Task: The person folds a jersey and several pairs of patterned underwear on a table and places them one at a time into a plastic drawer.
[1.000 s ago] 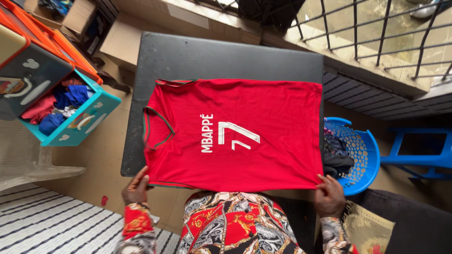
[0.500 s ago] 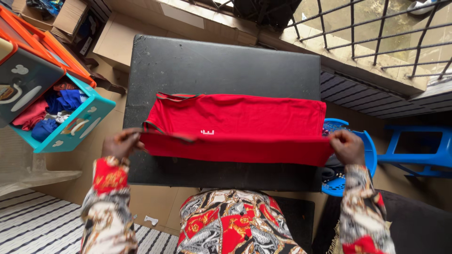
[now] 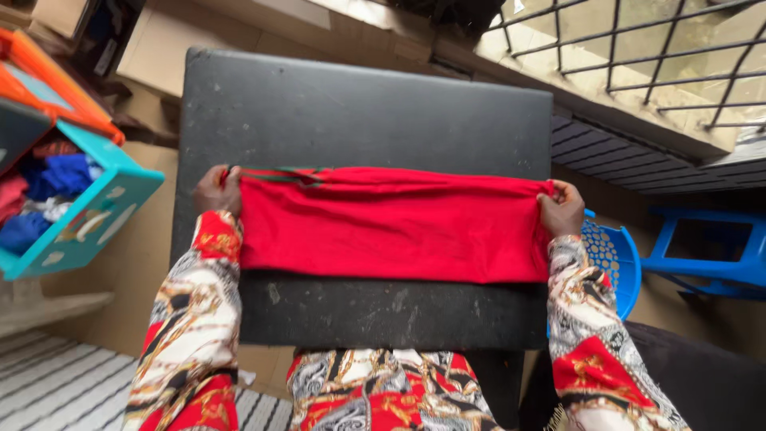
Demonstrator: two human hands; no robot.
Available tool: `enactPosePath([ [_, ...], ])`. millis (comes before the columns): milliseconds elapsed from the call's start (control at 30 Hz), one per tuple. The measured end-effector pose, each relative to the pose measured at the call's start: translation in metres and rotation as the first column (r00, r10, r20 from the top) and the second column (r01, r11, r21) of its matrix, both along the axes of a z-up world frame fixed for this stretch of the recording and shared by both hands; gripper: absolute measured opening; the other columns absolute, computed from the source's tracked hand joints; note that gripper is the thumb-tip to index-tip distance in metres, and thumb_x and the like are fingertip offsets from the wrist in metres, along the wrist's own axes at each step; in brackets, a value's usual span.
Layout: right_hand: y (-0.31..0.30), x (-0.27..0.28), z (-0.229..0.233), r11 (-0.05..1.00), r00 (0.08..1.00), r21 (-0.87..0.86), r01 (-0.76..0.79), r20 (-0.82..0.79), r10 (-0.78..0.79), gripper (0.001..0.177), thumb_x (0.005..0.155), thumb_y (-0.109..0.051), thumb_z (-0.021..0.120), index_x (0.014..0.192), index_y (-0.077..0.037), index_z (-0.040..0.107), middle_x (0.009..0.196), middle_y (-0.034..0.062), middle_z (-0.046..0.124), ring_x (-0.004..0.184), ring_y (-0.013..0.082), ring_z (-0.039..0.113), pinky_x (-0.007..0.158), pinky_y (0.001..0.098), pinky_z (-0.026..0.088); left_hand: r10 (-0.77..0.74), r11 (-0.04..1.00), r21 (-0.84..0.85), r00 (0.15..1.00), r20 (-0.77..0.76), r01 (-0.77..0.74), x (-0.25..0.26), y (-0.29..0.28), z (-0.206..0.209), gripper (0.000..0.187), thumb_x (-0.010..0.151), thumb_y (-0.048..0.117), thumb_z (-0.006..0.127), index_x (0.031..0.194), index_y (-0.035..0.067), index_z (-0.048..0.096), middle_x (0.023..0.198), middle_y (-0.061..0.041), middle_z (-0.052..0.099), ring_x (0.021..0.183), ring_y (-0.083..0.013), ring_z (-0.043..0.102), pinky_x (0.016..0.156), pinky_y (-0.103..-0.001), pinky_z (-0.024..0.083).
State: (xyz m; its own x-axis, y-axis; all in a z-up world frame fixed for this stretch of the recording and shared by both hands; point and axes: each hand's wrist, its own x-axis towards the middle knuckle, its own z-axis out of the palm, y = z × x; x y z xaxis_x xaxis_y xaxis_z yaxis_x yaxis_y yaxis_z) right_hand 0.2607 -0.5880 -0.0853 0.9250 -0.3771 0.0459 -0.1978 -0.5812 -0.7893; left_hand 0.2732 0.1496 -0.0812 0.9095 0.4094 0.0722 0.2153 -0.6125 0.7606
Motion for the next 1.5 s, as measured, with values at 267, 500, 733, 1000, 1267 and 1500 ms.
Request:
enactPosePath([
  [267,0.023,-0.011,0.006,0.929,0.973,-0.289,0.232,0.068,-0.222,0.022,0.098,-0.017,0.068,0.118,-0.007,0.068,0.080,0.0085,0.071,0.072,0.0248,0.070,0.071,0.0415,0.055,0.040,0.986,0.163,0.997,-0.073,-0.027,0.013,-0.012,0.022,0.032,0.103,0.040,0.070,0.111,0.009,0.075,0.094,-0.016,0.076,0.086,-0.0334,0.073,0.074,-0.047,0.056],
  [500,0.080,-0.016,0.095,0.695,0.958,-0.701,0.156,0.279,0.066,0.030,0.099,-0.012,0.066,0.129,-0.008,0.064,0.105,0.0172,0.069,0.099,0.0329,0.068,0.081,0.0415,0.055,0.069,0.728,0.671,0.989,0.130,-0.139,0.010,-0.037,0.064,0.038,0.098,0.050,0.067,0.115,0.017,0.072,0.100,-0.011,0.073,0.092,-0.0270,0.072,0.077,-0.044,0.056],
  [733,0.199,-0.066,0.112,0.678,0.788,-0.561,-0.475,0.072,0.612,0.049,0.089,-0.027,0.070,0.133,-0.008,0.060,0.144,0.0163,0.056,0.139,0.0357,0.049,0.114,0.0530,0.036,-0.778,0.573,0.508,0.621,0.090,0.644,-0.048,-0.181,0.092,0.056,0.082,0.039,0.077,0.131,0.016,0.064,0.151,-0.012,0.052,0.148,-0.0330,0.039,0.121,-0.057,0.025],
  [1000,0.094,-0.037,0.030,0.664,0.975,-0.716,-0.216,-0.129,0.179,0.077,0.102,-0.052,0.048,0.167,-0.016,0.028,0.176,0.0078,0.015,0.161,0.0304,0.017,0.125,0.0638,0.015,-0.523,0.558,0.626,0.817,-0.244,0.544,-0.034,-0.113,0.053,0.092,0.086,0.068,0.053,0.163,0.027,0.024,0.173,-0.007,0.005,0.160,-0.0320,-0.002,0.123,-0.063,-0.006],
  [1267,0.075,-0.089,0.087,0.782,0.970,-0.582,-0.223,-0.215,0.117,0.074,0.092,-0.045,0.062,0.157,-0.019,0.040,0.171,0.0201,0.017,0.156,0.0428,0.018,0.114,0.0669,0.015,-0.419,0.735,0.522,0.895,-0.154,0.434,-0.089,-0.077,0.097,0.085,0.093,0.051,0.057,0.162,0.011,0.029,0.173,-0.018,0.012,0.160,-0.0398,0.004,0.124,-0.065,0.009],
  [1500,0.113,-0.184,0.094,0.651,0.890,-0.608,-0.455,-0.327,0.316,0.080,0.070,-0.007,0.062,0.149,-0.016,0.051,0.163,0.0118,0.039,0.152,0.0308,0.030,0.120,0.0539,0.024,-0.424,0.539,0.592,0.801,-0.423,0.599,-0.165,-0.065,0.096,0.071,0.082,0.043,0.071,0.147,0.026,0.047,0.164,-0.011,0.029,0.154,-0.0368,0.019,0.119,-0.063,0.019],
])
